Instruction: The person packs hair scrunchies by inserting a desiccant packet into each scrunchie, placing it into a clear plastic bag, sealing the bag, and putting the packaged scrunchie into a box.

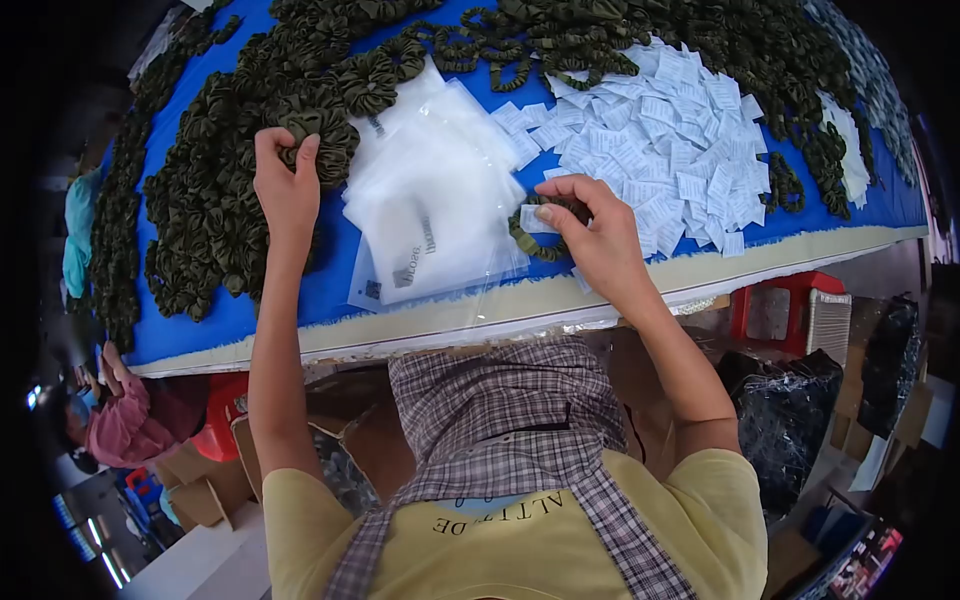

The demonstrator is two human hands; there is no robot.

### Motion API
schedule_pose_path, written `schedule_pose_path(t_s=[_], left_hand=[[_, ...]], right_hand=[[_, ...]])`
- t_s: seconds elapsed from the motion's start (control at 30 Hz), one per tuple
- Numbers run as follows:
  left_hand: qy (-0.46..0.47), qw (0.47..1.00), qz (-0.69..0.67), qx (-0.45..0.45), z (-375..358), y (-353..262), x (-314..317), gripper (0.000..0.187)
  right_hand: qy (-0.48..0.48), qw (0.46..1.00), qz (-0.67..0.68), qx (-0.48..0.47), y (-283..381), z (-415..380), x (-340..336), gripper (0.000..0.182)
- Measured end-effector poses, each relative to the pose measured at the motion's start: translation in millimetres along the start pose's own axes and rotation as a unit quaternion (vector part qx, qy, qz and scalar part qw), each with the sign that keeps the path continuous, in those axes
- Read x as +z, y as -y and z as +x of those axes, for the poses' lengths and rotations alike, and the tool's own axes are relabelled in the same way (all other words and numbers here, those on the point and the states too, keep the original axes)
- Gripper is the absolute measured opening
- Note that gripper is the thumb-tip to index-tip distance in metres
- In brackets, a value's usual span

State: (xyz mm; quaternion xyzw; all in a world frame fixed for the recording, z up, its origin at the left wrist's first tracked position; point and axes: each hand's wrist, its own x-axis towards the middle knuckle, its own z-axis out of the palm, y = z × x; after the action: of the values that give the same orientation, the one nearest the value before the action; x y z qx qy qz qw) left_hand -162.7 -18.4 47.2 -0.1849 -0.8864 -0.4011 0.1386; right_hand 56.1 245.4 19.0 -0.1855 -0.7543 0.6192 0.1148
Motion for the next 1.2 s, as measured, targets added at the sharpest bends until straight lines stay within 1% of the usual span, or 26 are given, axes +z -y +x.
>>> schedule_pose_path(t_s=[0.03,0.07,0.1,0.13,0.2,0.23,0.3,0.37,0.4,0.47,0.5,0.63,0.67,0.73,0.8,0.83,0.9,0.97,1.03,1.07,1.13,1.17,1.2], left_hand=[[-0.062,0.996,-0.021,0.062,-6.0,-5.7,1.2,0.023],[-0.062,0.996,-0.019,0.062,-15.1,-14.9,3.2,0.023],[-0.026,0.982,-0.189,-0.003,-27.1,-27.6,5.7,0.027],[0.012,0.933,-0.353,-0.068,-39.5,-40.8,7.4,0.031],[0.1,0.865,-0.463,-0.163,-67.0,-69.5,4.1,0.037],[0.143,0.844,-0.488,-0.17,-81.6,-76.3,2.4,0.041],[0.164,0.762,-0.584,-0.227,-113.5,-94.4,1.7,0.045],[0.2,0.759,-0.558,-0.268,-144.9,-101.2,0.2,0.046],[0.199,0.757,-0.56,-0.272,-160.4,-103.2,3.0,0.046],[0.209,0.78,-0.53,-0.258,-187.4,-103.6,12.2,0.053],[0.209,0.777,-0.532,-0.262,-194.6,-102.1,17.2,0.053],[0.166,0.703,-0.616,-0.315,-219.3,-102.4,34.2,0.059],[0.168,0.7,-0.617,-0.318,-220.6,-104.3,34.6,0.059],[0.188,0.722,-0.593,-0.303,-217.7,-109.5,32.3,0.059],[0.207,0.745,-0.567,-0.284,-213.1,-111.5,30.8,0.059],[0.208,0.745,-0.567,-0.284,-212.2,-111.0,31.4,0.059],[0.209,0.774,-0.544,-0.249,-209.5,-109.8,33.5,0.058],[0.207,0.8,-0.521,-0.214,-205.9,-107.8,36.4,0.057],[0.232,0.839,-0.451,-0.197,-198.0,-98.6,33.2,0.048],[0.231,0.84,-0.45,-0.198,-193.0,-91.7,33.1,0.048],[0.079,0.924,-0.34,-0.157,-184.6,-79.7,36.3,0.034],[0.081,0.924,-0.339,-0.158,-184.0,-78.1,39.0,0.034],[0.097,0.938,-0.298,-0.149,-183.3,-76.3,41.9,0.032]], right_hand=[[0.012,0.999,0.027,-0.018,8.9,0.1,7.4,0.018],[0.023,0.998,0.053,-0.036,19.9,-0.5,14.2,0.019],[0.033,0.995,0.079,-0.053,30.9,-1.6,20.6,0.02],[0.042,0.991,0.103,-0.071,40.1,-2.3,27.4,0.021],[0.045,0.986,0.073,-0.144,53.5,-3.6,43.4,0.018],[0.044,0.986,0.072,-0.141,57.3,-6.2,50.8,0.018],[0.041,0.982,-0.004,-0.183,60.7,-14.1,61.1,0.014],[0.056,0.983,-0.009,-0.176,46.6,-25.7,58.0,0.013],[0.071,0.982,-0.012,-0.174,34.8,-31.6,54.9,0.012],[0.101,0.98,-0.02,-0.169,14.8,-42.4,50.0,0.01],[0.103,0.981,-0.023,-0.165,8.4,-46.7,48.2,0.01],[0.096,0.99,-0.034,-0.101,-10.0,-65.4,36.0,0.008],[0.095,0.99,-0.036,-0.097,-9.9,-66.4,34.6,0.008],[0.087,0.973,-0.091,-0.194,-5.4,-61.9,35.1,0.011],[0.078,0.943,-0.143,-0.291,0.3,-57.4,35.8,0.014],[0.078,0.943,-0.143,-0.29,2.4,-57.6,34.9,0.014],[0.118,0.976,-0.061,-0.17,6.5,-57.3,31.9,0.018],[0.157,0.986,0.02,-0.046,10.4,-56.2,27.5,0.023],[0.173,0.985,-0.016,0.001,12.2,-49.8,18.3,0.03],[0.174,0.985,-0.015,0.002,12.4,-42.4,17.0,0.03],[0.083,0.996,0.02,0.009,11.1,-26.7,15.0,0.029],[0.081,0.996,0.021,0.01,10.2,-22.9,16.3,0.029],[0.071,0.997,-0.005,0.014,10.1,-18.4,20.7,0.028]])
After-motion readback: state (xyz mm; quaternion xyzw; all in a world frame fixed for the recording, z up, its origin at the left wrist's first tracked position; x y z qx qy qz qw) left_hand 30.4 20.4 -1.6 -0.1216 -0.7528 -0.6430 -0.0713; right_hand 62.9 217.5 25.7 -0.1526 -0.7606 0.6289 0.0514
